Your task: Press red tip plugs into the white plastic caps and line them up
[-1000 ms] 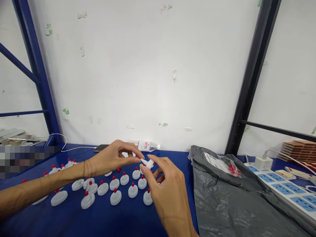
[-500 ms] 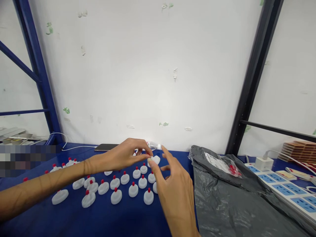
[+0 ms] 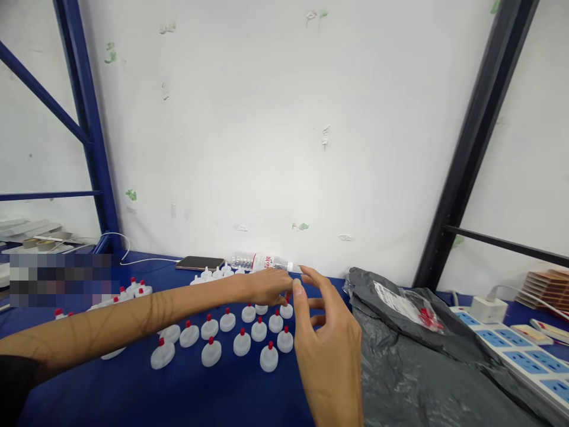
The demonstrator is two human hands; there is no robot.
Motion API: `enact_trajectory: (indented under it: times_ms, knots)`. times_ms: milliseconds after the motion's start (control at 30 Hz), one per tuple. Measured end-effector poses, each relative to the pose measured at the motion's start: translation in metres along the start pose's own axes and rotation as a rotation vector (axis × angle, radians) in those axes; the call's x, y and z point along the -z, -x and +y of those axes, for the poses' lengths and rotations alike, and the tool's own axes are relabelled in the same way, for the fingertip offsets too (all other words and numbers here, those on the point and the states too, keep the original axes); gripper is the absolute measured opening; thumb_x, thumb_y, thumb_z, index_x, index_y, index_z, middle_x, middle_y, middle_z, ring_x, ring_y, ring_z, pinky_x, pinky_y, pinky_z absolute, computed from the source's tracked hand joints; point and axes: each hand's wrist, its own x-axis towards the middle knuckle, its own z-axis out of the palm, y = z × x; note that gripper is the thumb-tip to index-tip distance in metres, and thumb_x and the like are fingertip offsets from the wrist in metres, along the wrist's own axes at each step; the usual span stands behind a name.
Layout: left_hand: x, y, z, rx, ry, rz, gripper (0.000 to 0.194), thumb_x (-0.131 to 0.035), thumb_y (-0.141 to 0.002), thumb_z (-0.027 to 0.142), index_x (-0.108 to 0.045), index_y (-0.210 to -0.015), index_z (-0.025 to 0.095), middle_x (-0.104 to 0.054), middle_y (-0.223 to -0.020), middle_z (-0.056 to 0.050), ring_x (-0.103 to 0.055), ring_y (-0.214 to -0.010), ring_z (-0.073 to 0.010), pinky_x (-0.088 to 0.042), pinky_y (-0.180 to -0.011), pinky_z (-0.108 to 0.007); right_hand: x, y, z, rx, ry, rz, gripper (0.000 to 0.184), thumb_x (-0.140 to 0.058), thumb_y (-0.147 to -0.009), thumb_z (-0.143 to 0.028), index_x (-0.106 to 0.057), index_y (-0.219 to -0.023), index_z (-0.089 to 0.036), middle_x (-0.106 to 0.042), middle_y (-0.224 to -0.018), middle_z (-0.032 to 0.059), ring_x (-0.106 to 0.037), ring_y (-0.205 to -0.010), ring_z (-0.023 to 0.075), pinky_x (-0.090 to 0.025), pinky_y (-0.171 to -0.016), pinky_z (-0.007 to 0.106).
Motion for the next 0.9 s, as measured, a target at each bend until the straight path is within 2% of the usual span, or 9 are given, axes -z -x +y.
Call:
enact_trajectory:
  times_ms: [133,200,300,367,433,533,633,733,900]
  knots:
    - [0.025,0.019,-0.008,0.056,-0.003,0.053,0.026,-0.070,-0.083,0.022,-0.065,-0.109,0.023,-0.070,-0.102,-0.004,-0.065,-0.093,-0.0205,-0.050,-0.075,-0.029,0.001,0.000,0.001,0.013,-0.025,0.022,0.034,-0.055,-0.088,-0.051,-0.065,-0.114,-0.030,-0.072,-0.102,0.0017,-0.068,-0.072,0.0167,-0.052,-0.053,0.024]
    - [0.038,0.039,-0.013,0.143,-0.041,0.104,0.025,-0.062,-0.088,0.022,-0.063,-0.113,0.024,-0.068,-0.108,-0.005,-0.063,-0.099,-0.0222,-0.048,-0.079,-0.031,0.003,0.000,-0.001,0.022,-0.016,0.045,0.033,-0.055,-0.089,-0.050,-0.066,-0.112,-0.029,-0.073,-0.097,0.0017,-0.068,-0.070,0.0169,-0.051,-0.052,0.024]
    - [0.044,0.078,-0.019,0.319,-0.123,0.095,0.018,-0.055,-0.090,0.028,-0.066,-0.102,0.021,-0.070,-0.095,-0.009,-0.065,-0.088,-0.0274,-0.048,-0.073,-0.036,0.004,0.001,-0.004,0.027,0.010,0.052,0.031,-0.054,-0.090,-0.048,-0.067,-0.109,-0.029,-0.073,-0.086,0.0011,-0.066,-0.064,0.0159,-0.049,-0.050,0.023]
    - [0.038,0.107,-0.023,0.422,-0.171,0.059,0.020,-0.057,-0.088,0.033,-0.065,-0.100,0.020,-0.070,-0.092,-0.011,-0.066,-0.084,-0.0303,-0.048,-0.070,-0.039,0.004,0.001,-0.005,0.036,0.011,0.044,0.028,-0.055,-0.090,-0.047,-0.068,-0.107,-0.029,-0.072,-0.086,-0.0002,-0.065,-0.063,0.0142,-0.050,-0.052,0.022]
    - [0.025,0.131,-0.027,0.511,-0.210,0.041,0.025,-0.054,-0.089,0.036,-0.062,-0.104,0.018,-0.070,-0.097,-0.014,-0.066,-0.087,-0.0335,-0.049,-0.071,-0.042,0.002,0.002,-0.006,0.048,-0.001,0.038,0.025,-0.055,-0.091,-0.045,-0.067,-0.106,-0.030,-0.072,-0.090,-0.0020,-0.066,-0.065,0.0125,-0.051,-0.054,0.020]
    - [0.003,0.155,-0.032,0.623,-0.230,-0.007,0.034,-0.056,-0.086,0.042,-0.059,-0.107,0.015,-0.071,-0.093,-0.017,-0.067,-0.083,-0.0381,-0.051,-0.068,-0.046,-0.001,0.003,-0.005,0.058,-0.004,0.028,0.022,-0.055,-0.091,-0.044,-0.067,-0.105,-0.031,-0.072,-0.087,-0.0040,-0.066,-0.065,0.0116,-0.051,-0.054,0.019]
    - [-0.011,0.161,-0.034,0.686,-0.224,-0.040,0.046,-0.062,-0.081,0.042,-0.055,-0.116,0.013,-0.071,-0.095,-0.020,-0.068,-0.086,-0.0412,-0.052,-0.068,-0.049,-0.002,0.004,-0.005,0.044,0.016,0.003,0.022,-0.055,-0.090,-0.044,-0.066,-0.105,-0.032,-0.070,-0.076,-0.0048,-0.065,-0.062,0.0123,-0.051,-0.053,0.019]
    - [-0.016,0.160,-0.034,0.719,-0.206,-0.058,0.046,-0.065,-0.076,0.035,-0.055,-0.117,0.014,-0.071,-0.094,-0.020,-0.069,-0.085,-0.0408,-0.053,-0.068,-0.047,-0.002,0.004,-0.004,0.032,0.015,-0.009,0.022,-0.056,-0.090,-0.044,-0.066,-0.105,-0.032,-0.070,-0.076,-0.0047,-0.065,-0.060,0.0124,-0.050,-0.051,0.020]
    - [-0.004,0.162,-0.036,0.737,-0.181,-0.032,0.045,-0.061,-0.073,0.029,-0.058,-0.116,0.016,-0.071,-0.096,-0.019,-0.068,-0.088,-0.0412,-0.052,-0.070,-0.050,-0.002,0.002,-0.003,0.038,0.019,-0.008,0.024,-0.056,-0.090,-0.044,-0.066,-0.106,-0.030,-0.071,-0.078,-0.0038,-0.065,-0.059,0.0129,-0.049,-0.050,0.021]
